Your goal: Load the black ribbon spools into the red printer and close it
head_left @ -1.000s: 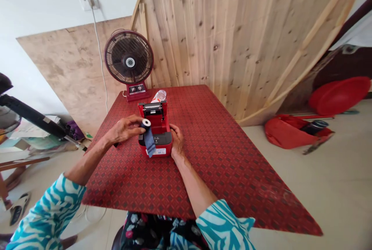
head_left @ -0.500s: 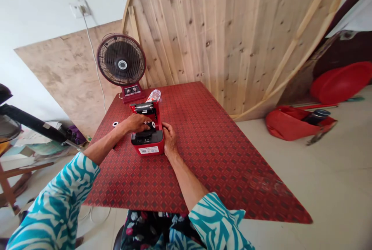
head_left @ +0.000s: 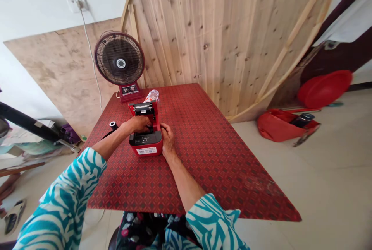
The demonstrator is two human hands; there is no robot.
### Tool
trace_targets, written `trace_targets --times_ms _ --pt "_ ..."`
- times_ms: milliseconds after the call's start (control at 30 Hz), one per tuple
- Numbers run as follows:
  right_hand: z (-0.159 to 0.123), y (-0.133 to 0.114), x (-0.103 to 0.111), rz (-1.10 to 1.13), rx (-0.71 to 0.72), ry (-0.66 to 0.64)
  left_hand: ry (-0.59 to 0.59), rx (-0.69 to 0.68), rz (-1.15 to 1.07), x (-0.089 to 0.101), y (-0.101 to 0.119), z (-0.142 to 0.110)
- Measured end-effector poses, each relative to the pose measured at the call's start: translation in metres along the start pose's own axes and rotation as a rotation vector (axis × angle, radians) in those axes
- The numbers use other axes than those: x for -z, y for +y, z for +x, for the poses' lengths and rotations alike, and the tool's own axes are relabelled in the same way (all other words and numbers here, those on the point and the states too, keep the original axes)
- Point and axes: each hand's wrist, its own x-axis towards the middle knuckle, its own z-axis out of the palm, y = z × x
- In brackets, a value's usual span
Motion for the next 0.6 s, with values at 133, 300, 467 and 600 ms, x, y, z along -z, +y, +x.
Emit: trace_targets --times_ms 133,300,467,600 --pt "0.000 -0.002 0.000 0.017 -0.022 0.011 0.135 -0.096 -0.243 -0.002 -0.010 -0.029" --pt "0.001 -0.003 -0.001 0.040 -0.071 -0.005 0.771 0.095 -0.678 -0.047 -0.011 -0.081" --pt "-0.002 -0.032 0.002 0.011 -0.070 0.069 0.967 0.091 -0.760 -0.092 0.006 -0.091" --pt "-0.012 -0.074 0.010 -0.336 0.134 -0.287 1.000 -0.004 -0.673 -0.104 0.011 -0.084"
